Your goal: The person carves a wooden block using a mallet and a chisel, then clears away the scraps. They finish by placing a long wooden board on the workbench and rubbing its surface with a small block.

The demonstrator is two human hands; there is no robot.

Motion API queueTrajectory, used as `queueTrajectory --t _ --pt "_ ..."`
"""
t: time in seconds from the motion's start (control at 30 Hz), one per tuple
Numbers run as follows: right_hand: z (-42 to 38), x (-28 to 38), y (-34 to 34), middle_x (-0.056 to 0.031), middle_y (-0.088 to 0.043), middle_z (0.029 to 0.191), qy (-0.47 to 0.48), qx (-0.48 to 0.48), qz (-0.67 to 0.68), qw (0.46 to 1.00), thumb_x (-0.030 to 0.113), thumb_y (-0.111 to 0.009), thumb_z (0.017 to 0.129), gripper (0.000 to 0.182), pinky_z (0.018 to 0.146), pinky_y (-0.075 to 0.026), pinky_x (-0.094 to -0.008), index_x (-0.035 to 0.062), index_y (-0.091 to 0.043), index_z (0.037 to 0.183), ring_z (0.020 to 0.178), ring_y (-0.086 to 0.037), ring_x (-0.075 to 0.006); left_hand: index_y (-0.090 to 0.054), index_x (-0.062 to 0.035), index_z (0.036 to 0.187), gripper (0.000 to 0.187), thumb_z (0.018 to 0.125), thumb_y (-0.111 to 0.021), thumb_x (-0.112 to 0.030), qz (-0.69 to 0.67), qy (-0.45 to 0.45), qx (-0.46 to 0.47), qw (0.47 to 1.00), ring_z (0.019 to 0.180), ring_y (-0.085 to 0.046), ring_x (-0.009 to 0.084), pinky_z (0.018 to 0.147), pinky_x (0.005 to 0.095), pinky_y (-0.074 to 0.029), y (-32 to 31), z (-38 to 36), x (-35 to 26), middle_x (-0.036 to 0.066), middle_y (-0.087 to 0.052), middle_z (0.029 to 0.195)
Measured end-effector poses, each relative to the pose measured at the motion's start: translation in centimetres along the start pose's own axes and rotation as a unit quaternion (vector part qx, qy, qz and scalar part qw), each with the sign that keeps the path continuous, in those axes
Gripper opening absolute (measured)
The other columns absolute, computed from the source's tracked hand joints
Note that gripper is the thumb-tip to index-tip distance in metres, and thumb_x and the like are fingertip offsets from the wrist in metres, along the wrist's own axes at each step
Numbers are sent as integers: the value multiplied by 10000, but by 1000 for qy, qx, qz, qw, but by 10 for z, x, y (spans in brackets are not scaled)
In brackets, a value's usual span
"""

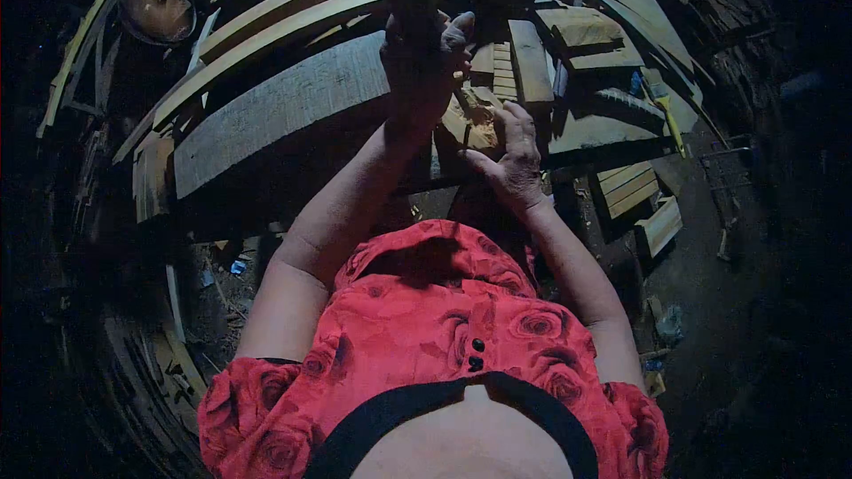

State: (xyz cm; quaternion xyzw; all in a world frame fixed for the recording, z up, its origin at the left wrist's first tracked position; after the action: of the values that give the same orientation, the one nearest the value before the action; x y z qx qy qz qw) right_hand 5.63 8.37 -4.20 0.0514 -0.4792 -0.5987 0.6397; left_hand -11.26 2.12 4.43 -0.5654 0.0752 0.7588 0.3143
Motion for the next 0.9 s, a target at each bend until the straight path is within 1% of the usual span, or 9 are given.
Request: queueTrajectory --t 0.13,0.2,0.5,0.63,0.7,0.77,0.8,0.83,0.9 --pt "2 2 1 -167 -464 1228 -13 8 -8 1000 269 -809 598 687 954 -400 -405 50 -493 1166 1142 -462 -338 -522 -36 838 226 798 -705 -162 -70 4 32 997 546 -604 100 465 246 -507 -12 -1 6 34 -573 651" --pt "2 2 0 -165 -465 1228 -15 15 -5 1000 272 -808 598 687 953 -401 -406 51 -494 1168 1142 -462 -338 -521 -38 845 235 805 -703 -180 14 -26 44 999 551 -606 104 467 252 -505 -17 0 1 37 -569 650" --pt "1 1 -1 -165 -466 1224 -17 17 -4 1000 289 -804 607 693 959 -399 -409 54 -490 1179 1143 -459 -342 -521 -35 858 242 790 -706 -175 40 -65 74 994 535 -602 111 466 260 -506 -23 7 11 53 -574 650" --pt "0 0 -1 -164 -467 1221 -1 14 -10 1000 295 -802 608 700 958 -397 -406 51 -487 1183 1142 -458 -341 -520 -30 860 247 782 -705 -174 143 -8 81 986 539 -599 112 469 264 -503 -25 6 12 52 -573 661" --pt "1 2 2 -164 -468 1217 2 13 -9 1000 292 -800 610 699 958 -396 -404 49 -485 1184 1141 -457 -341 -522 -29 854 247 762 -710 -160 132 -62 72 987 546 -592 121 482 268 -498 -25 3 -4 48 -572 656" --pt "10 3 -4 -159 -480 1176 4 106 -79 991 275 -792 631 654 930 -416 -406 39 -490 1160 1095 -486 -335 -524 -31 854 241 751 -706 -151 97 -57 87 990 565 -593 131 506 273 -501 -24 6 17 53 -574 664" --pt "21 3 5 -159 -480 1176 7 106 -80 991 275 -792 631 654 930 -416 -406 39 -490 1160 1095 -486 -335 -525 -33 855 237 741 -702 -141 62 -50 105 991 585 -595 140 530 279 -504 -25 6 29 59 -575 673" --pt "34 -9 11 -155 -481 1163 -48 131 -22 990 275 -779 654 623 911 -428 -406 39 -492 1155 1067 -501 -330 -525 -33 855 237 741 -702 -141 61 -51 103 991 585 -595 140 530 279 -504 -25 7 26 59 -575 673" --pt "58 -20 22 -151 -483 1149 -101 155 32 982 275 -765 678 593 891 -440 -406 39 -494 1149 1038 -516 -325 -582 -41 797 172 792 -691 -174 219 -188 77 954 529 -582 88 450 243 -470 -29 1 -6 33 -591 641"
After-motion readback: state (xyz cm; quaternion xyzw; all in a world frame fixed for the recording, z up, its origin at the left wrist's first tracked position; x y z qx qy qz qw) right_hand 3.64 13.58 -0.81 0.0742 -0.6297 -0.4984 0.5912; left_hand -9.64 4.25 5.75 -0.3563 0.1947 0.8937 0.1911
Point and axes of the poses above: each hand's wrist, its own z-axis towards the middle knuckle, its own y-axis out of the back of the hand, x = y × z, the point moved 10 cm from there along z, towards the middle knuckle
